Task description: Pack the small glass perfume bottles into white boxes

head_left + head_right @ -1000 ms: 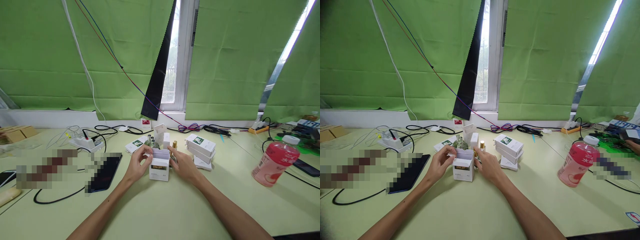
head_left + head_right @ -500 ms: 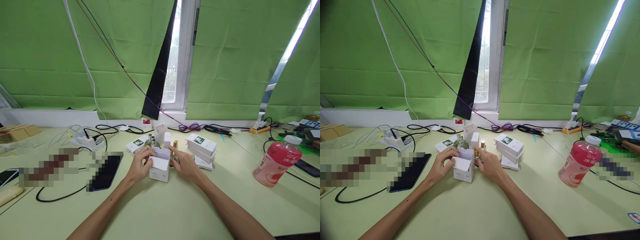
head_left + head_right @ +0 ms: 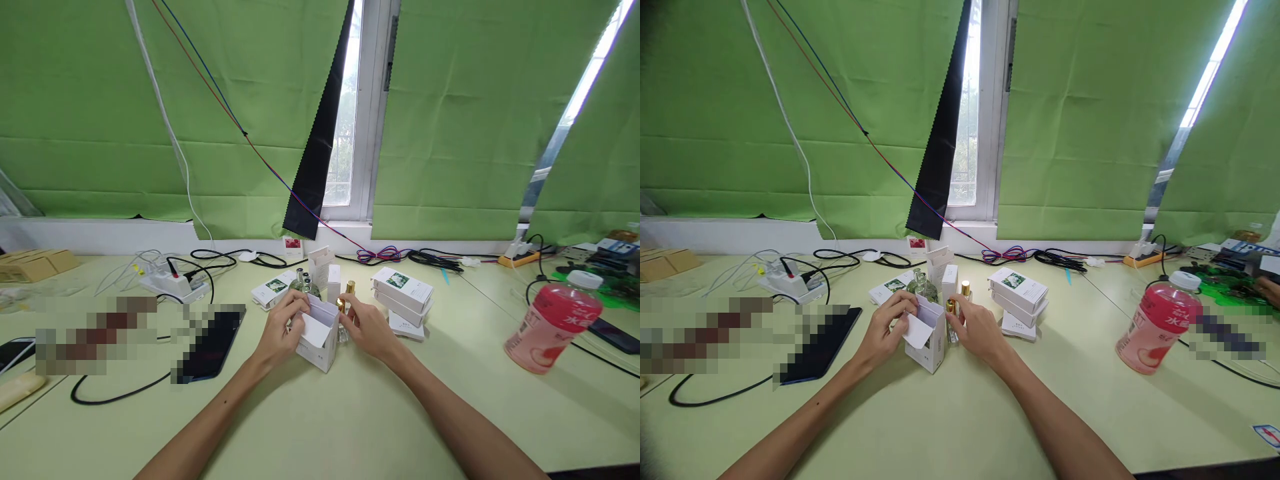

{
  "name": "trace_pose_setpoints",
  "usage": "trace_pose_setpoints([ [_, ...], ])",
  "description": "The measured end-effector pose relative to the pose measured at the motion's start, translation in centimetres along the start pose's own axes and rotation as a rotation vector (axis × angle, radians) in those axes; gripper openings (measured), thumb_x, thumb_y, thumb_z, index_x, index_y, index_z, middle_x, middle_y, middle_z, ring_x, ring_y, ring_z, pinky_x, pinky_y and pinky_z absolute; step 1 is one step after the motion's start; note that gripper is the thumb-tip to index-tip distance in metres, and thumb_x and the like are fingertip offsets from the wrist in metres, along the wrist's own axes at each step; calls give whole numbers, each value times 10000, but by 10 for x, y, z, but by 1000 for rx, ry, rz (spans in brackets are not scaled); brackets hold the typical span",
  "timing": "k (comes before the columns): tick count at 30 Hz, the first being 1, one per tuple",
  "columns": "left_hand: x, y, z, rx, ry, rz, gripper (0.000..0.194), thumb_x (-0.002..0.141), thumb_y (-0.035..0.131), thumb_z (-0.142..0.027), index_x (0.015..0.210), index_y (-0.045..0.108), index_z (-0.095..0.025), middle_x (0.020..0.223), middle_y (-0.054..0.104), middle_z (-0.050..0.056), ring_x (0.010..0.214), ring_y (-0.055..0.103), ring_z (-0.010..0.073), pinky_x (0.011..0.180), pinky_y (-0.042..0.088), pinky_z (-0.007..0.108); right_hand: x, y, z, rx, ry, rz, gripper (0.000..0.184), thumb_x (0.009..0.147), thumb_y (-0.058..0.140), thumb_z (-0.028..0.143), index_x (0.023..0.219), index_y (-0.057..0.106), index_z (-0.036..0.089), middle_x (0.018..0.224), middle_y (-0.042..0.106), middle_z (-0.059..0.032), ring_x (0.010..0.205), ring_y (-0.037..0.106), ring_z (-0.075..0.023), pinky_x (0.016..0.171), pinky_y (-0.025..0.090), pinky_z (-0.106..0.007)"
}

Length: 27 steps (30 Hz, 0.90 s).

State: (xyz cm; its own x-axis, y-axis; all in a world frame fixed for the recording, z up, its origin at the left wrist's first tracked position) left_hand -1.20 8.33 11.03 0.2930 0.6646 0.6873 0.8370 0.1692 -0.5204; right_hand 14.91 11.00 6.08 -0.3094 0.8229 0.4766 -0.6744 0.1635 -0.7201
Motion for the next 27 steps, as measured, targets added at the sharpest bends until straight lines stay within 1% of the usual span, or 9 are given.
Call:
trace_pose_setpoints([
  [5,-1,0,1,32,5,-8,230,866,349,-175,742,541,-200,963,594,84,858,582,207,734,467,329,-1,3,-2,172,6,-34,253,993,457,340,1187,546,205,620,597,45,517,550,-144,539,392,-223],
  [10,0,-1,-1,54,23,-10,233,849,342,-153,724,533,-203,968,629,80,825,594,199,735,471,324,-1,2,-6,265,37,-77,227,957,507,365,1111,567,209,587,555,61,498,512,-131,527,387,-214],
  [16,-1,-1,-2,66,23,-7,255,868,324,-165,727,534,-205,972,655,84,842,612,203,735,470,319,-2,-10,-4,189,4,-178,165,902,583,332,992,607,195,624,526,51,553,508,-126,568,392,-227],
  [19,-1,-1,-2,68,38,-11,258,875,329,-162,735,541,-203,978,664,82,845,622,201,736,468,315,-2,-16,-1,106,-20,-227,132,883,597,308,943,622,193,732,564,12,619,520,-136,596,413,-240],
  [21,-1,-1,-2,71,46,-13,260,876,325,-153,742,542,-203,985,667,82,849,625,198,741,469,312,-2,-19,1,74,-24,-239,151,864,613,290,978,633,193,863,604,-21,645,524,-136,622,434,-253],
  [23,-2,0,-1,75,54,-12,260,876,319,-143,754,541,-203,992,670,83,860,626,198,748,471,311,-2,-16,1,82,-24,-204,251,841,638,277,1079,629,199,974,630,-38,625,513,-125,649,454,-267],
  [25,-3,0,-1,81,61,-14,256,875,320,-136,760,539,-203,996,673,83,871,626,197,758,473,309,-1,-11,1,101,-26,-140,371,822,657,262,1184,601,203,1031,654,-43,601,505,-119,667,466,-278],
  [27,-3,0,0,87,63,-18,251,870,322,-129,761,535,-201,998,674,81,870,624,193,762,473,305,-1,-6,2,99,-32,-77,439,810,669,250,1238,583,198,1035,674,-47,612,523,-127,674,467,-283],
])
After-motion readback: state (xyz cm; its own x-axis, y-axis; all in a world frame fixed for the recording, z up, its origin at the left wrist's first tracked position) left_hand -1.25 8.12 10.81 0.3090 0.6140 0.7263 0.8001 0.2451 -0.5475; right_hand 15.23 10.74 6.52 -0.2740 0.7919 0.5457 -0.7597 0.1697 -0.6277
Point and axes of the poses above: each hand's wrist, its own x-axis towards the middle knuckle, its own y-axis out of the palm, z = x × y, the point moved 10 cm from there along x, towards the middle knuckle
